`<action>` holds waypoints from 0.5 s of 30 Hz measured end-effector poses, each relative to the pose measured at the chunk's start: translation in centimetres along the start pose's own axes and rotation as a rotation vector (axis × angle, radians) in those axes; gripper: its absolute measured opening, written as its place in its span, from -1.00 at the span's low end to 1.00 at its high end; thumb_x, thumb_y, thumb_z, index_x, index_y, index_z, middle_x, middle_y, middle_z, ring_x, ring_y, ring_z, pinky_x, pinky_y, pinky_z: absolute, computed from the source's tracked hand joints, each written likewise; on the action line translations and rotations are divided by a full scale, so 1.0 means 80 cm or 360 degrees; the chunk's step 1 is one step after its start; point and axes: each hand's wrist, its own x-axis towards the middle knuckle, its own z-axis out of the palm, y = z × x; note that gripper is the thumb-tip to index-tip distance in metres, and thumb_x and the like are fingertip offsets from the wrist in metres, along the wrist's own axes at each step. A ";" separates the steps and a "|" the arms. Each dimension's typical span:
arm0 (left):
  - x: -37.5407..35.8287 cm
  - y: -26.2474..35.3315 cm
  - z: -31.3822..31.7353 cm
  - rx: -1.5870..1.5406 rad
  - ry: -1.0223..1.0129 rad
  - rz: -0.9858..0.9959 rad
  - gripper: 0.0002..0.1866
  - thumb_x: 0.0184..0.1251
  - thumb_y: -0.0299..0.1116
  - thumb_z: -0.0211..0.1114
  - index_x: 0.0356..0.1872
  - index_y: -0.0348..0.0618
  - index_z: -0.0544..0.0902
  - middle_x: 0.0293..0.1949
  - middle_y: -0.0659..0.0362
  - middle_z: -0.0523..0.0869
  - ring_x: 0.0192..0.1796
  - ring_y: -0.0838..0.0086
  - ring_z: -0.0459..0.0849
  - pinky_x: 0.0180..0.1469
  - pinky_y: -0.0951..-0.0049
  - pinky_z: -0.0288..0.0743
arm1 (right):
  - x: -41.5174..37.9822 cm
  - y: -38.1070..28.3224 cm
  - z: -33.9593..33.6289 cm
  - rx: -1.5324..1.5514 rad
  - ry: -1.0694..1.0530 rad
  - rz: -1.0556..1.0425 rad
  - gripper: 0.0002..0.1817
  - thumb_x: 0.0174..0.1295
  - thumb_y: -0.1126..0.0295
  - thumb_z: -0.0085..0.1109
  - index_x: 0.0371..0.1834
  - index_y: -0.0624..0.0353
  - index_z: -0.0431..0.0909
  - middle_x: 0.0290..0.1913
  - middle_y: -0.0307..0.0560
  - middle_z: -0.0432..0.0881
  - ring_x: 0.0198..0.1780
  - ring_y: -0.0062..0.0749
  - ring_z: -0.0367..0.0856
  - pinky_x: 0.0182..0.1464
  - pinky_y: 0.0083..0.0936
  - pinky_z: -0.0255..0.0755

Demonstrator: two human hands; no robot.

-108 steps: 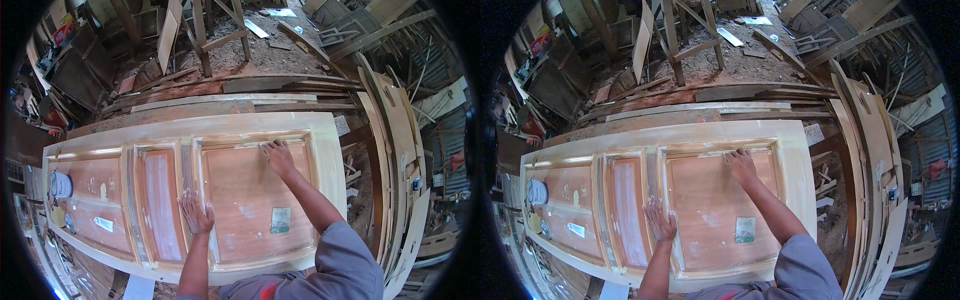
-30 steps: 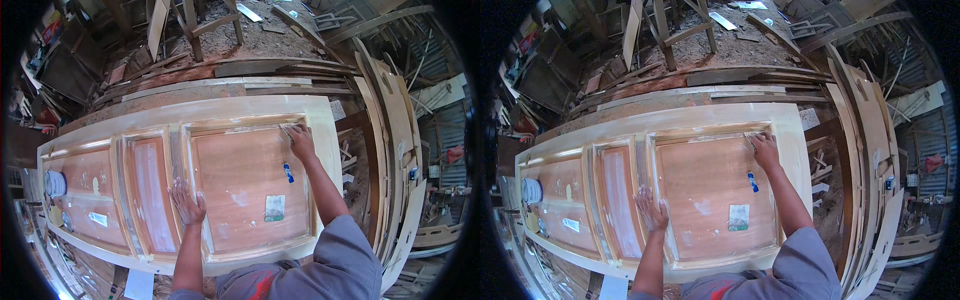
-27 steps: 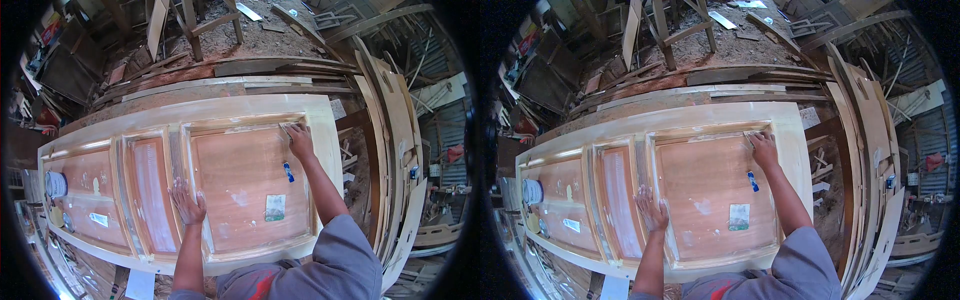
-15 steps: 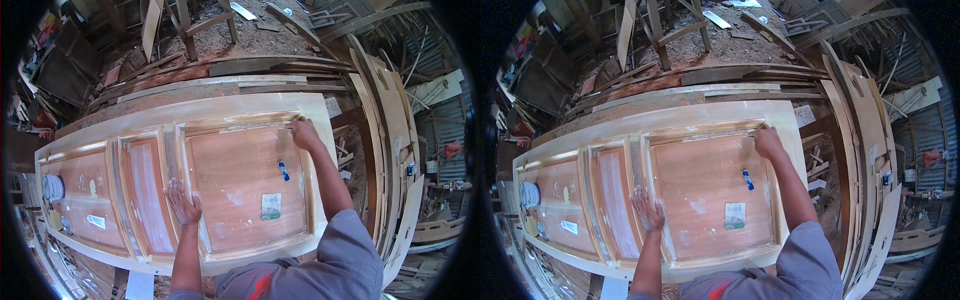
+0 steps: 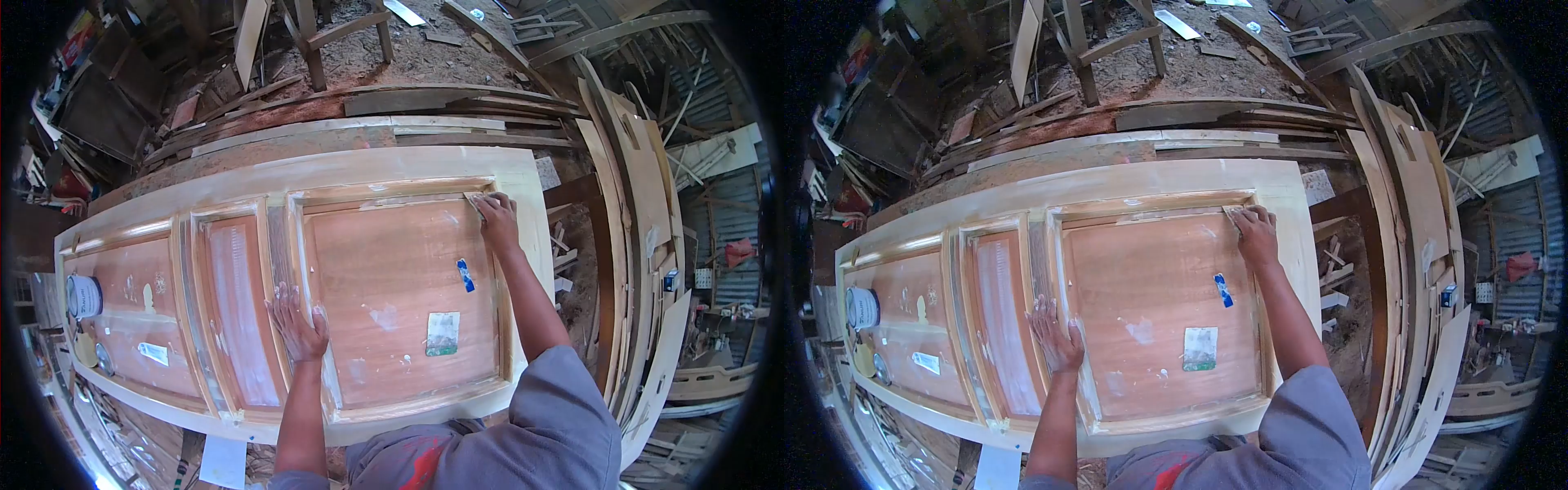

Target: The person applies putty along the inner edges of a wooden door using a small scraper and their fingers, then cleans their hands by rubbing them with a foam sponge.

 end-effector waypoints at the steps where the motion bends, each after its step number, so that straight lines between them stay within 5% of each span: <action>1: 0.000 0.000 0.001 -0.0002 -0.0001 0.0002 -0.34 0.42 -0.23 0.22 0.51 -0.27 0.43 0.57 -0.20 0.39 0.66 -0.11 0.26 0.73 -0.30 -0.14 | -0.004 0.002 0.002 -0.0012 -0.0031 -0.0004 -0.50 0.11 0.58 0.28 0.16 -0.02 0.79 0.15 -0.17 0.81 0.32 -0.09 0.58 0.36 -0.09 0.36; 5: 0.000 -0.001 0.001 0.0012 0.0013 0.0007 -0.35 0.42 -0.22 0.25 0.49 -0.23 0.44 0.57 -0.18 0.40 0.66 -0.12 0.26 0.73 -0.32 -0.10 | 0.004 0.003 -0.033 0.0016 -0.0277 0.0068 -0.52 0.12 0.56 0.27 0.14 -0.03 0.79 0.11 -0.18 0.81 0.29 -0.10 0.59 0.34 -0.09 0.36; 15: 0.000 -0.002 0.002 -0.0013 0.0025 -0.0010 -0.33 0.41 -0.20 0.25 0.51 -0.25 0.43 0.58 -0.20 0.39 0.67 -0.12 0.25 0.74 -0.30 -0.14 | 0.002 0.003 -0.023 0.0001 -0.0209 0.0127 -0.62 0.22 0.51 0.29 0.11 0.02 0.79 0.14 -0.14 0.81 0.26 -0.07 0.60 0.34 -0.07 0.37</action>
